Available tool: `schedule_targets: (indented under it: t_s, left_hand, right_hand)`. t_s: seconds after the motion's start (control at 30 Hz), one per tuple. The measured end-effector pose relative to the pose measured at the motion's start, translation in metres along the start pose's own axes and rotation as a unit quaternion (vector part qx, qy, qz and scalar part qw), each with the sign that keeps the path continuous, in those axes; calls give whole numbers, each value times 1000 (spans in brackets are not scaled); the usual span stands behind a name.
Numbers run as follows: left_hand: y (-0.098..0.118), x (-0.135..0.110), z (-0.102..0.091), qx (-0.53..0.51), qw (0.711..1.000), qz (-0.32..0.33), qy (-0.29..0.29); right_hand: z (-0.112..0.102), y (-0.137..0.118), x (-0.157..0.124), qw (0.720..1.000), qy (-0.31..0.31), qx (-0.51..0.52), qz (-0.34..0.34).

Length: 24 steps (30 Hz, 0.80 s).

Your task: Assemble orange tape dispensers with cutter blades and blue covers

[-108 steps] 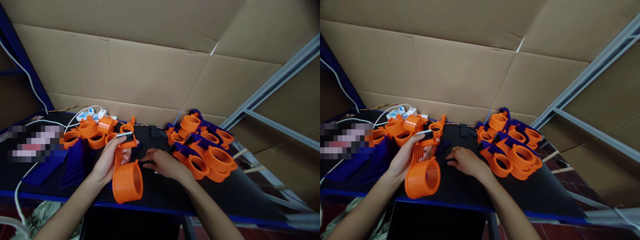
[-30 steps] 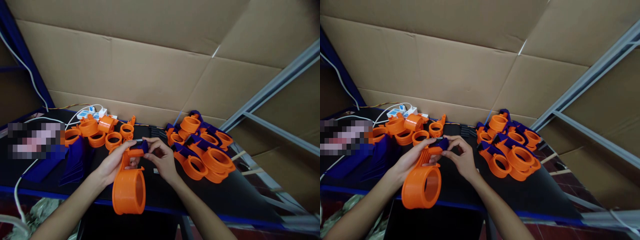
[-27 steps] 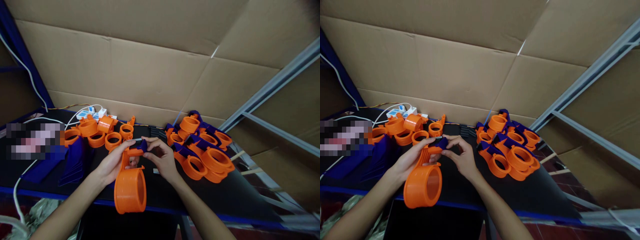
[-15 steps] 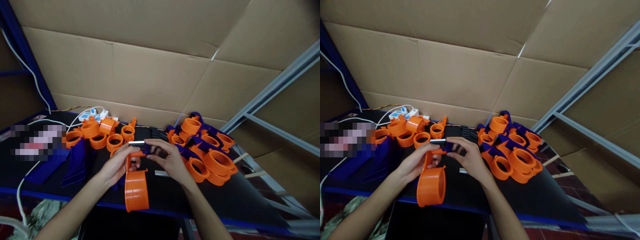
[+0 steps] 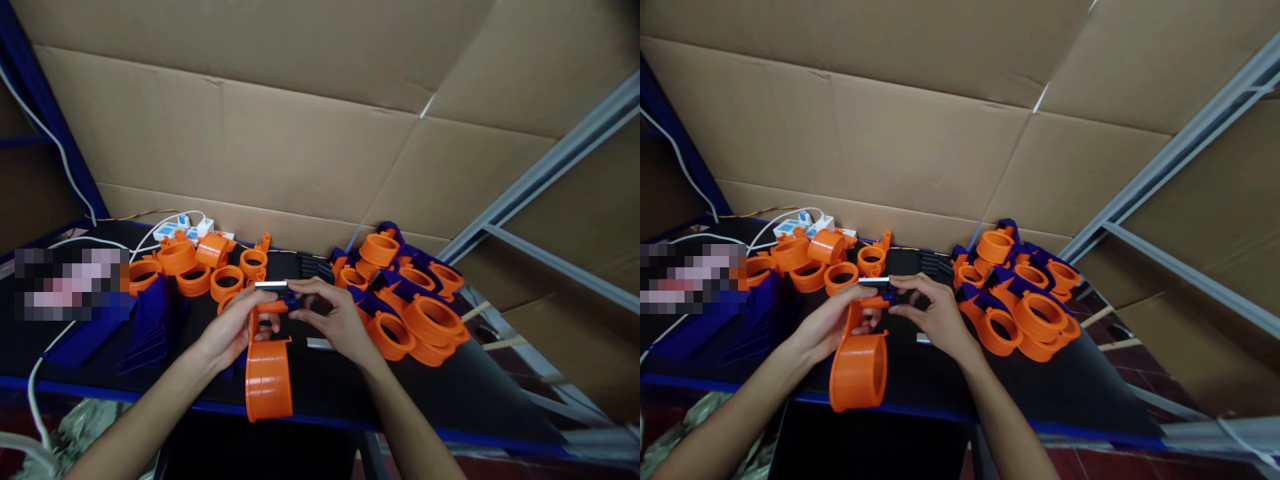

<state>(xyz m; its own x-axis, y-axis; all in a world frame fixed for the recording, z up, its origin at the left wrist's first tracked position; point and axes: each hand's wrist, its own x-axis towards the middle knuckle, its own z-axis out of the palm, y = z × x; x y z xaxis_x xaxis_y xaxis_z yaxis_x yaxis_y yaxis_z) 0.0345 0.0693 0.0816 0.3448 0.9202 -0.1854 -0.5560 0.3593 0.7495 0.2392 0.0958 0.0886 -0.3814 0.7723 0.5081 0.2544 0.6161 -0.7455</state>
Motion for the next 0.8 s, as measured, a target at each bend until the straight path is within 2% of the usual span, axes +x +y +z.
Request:
schedule_targets:
  t_s: [0.43,0.63,0.8]
  left_hand:
    - [3,-1,0,-16,999,-48,-9]
    - [-2,-1,1,18,1000,-15,-5]
    - [-6,-2,7,94,994,35,38]
  right_hand:
    - [1,1,0,999,-5,15,-50]
    - [3,5,-3,997,0,-5,-75]
    - [5,6,-4,996,-4,-17,-88]
